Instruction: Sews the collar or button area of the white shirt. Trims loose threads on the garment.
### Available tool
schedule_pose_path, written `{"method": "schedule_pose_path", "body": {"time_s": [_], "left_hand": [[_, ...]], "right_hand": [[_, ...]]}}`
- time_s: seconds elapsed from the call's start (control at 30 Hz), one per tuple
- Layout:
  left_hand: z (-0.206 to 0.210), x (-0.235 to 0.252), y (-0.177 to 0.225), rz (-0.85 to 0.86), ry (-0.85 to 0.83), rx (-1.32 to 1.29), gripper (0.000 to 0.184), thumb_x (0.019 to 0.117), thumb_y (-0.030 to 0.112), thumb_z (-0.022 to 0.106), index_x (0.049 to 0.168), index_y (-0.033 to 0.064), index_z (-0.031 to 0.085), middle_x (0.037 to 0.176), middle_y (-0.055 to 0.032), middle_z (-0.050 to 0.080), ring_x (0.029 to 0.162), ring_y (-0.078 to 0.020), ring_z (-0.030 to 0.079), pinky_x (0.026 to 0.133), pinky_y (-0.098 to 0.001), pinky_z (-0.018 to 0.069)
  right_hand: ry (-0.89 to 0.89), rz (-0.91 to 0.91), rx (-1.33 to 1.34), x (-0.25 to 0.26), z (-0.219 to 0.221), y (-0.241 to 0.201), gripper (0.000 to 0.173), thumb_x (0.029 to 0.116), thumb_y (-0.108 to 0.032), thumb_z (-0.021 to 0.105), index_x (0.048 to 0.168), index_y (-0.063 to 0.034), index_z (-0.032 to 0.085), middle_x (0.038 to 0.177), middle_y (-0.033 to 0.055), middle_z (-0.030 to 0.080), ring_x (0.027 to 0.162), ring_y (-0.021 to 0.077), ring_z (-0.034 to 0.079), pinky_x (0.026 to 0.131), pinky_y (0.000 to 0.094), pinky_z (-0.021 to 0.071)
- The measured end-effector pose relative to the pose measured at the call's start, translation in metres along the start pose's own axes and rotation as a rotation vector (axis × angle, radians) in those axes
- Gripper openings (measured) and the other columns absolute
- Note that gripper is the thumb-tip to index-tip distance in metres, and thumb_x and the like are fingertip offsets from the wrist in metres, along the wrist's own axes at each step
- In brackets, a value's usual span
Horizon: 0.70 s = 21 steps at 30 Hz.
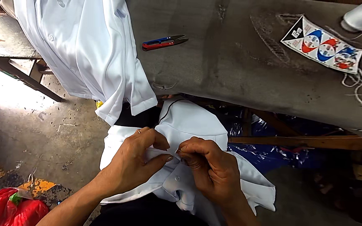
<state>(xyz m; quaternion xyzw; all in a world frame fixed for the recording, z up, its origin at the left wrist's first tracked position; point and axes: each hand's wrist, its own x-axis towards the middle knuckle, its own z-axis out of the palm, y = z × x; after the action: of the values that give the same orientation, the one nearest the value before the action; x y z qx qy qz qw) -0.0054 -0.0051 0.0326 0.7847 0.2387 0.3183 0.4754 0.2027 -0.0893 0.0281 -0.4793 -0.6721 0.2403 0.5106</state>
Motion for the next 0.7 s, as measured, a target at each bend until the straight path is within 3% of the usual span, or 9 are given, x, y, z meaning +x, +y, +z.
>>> {"method": "schedule_pose_path", "body": {"time_s": [0.13, 0.23, 0.37, 0.57, 0.7], "left_hand": [[0.002, 0.000, 0.000, 0.021, 0.002, 0.047, 0.017, 0.0958, 0.018, 0.072, 0.107, 0.0053, 0.070, 0.099, -0.0008, 0.070, 0.098, -0.0083, 0.063, 0.091, -0.0287, 0.0505], [0.004, -0.001, -0.003, 0.155, 0.035, 0.139, 0.009, 0.0985, 0.016, 0.068, 0.101, 0.0074, 0.071, 0.098, -0.0039, 0.070, 0.099, -0.0128, 0.063, 0.090, -0.0318, 0.0488], [0.008, -0.006, -0.005, 0.303, 0.085, 0.218, 0.010, 0.0988, 0.008, 0.064, 0.098, 0.0083, 0.074, 0.097, -0.0064, 0.068, 0.100, -0.0159, 0.061, 0.090, -0.0288, 0.0485], [0.008, -0.010, -0.006, 0.469, 0.094, 0.373, 0.009, 0.0984, 0.003, 0.063, 0.103, 0.0073, 0.070, 0.099, -0.0080, 0.065, 0.102, -0.0197, 0.060, 0.095, -0.0327, 0.0476], [0.010, -0.007, -0.008, 0.393, 0.108, 0.381, 0.008, 0.0995, 0.008, 0.064, 0.101, 0.0088, 0.071, 0.102, -0.0084, 0.067, 0.105, -0.0196, 0.061, 0.096, -0.0325, 0.0483]], "right_hand": [[0.026, 0.018, 0.005, -0.001, 0.002, 0.001, 0.014, 0.1072, -0.015, 0.055, 0.107, -0.0032, 0.063, 0.096, 0.0030, 0.069, 0.085, 0.0010, 0.065, 0.075, 0.0145, 0.0550], [0.037, 0.027, 0.023, -0.001, 0.003, 0.002, 0.014, 0.1068, -0.014, 0.055, 0.108, -0.0023, 0.063, 0.095, 0.0031, 0.069, 0.084, 0.0010, 0.065, 0.074, 0.0144, 0.0552], [0.042, 0.035, 0.069, -0.001, 0.004, 0.002, 0.013, 0.1064, -0.014, 0.056, 0.108, -0.0025, 0.063, 0.096, 0.0033, 0.070, 0.084, 0.0012, 0.066, 0.073, 0.0146, 0.0557], [0.053, 0.065, 0.156, -0.002, 0.006, 0.005, 0.012, 0.1058, -0.013, 0.057, 0.108, -0.0018, 0.062, 0.096, 0.0030, 0.070, 0.080, 0.0008, 0.066, 0.070, 0.0142, 0.0557], [0.055, 0.131, 0.216, 0.002, 0.002, 0.007, 0.012, 0.1050, -0.012, 0.058, 0.106, -0.0013, 0.064, 0.097, 0.0038, 0.071, 0.077, 0.0028, 0.066, 0.067, 0.0164, 0.0564]]}}
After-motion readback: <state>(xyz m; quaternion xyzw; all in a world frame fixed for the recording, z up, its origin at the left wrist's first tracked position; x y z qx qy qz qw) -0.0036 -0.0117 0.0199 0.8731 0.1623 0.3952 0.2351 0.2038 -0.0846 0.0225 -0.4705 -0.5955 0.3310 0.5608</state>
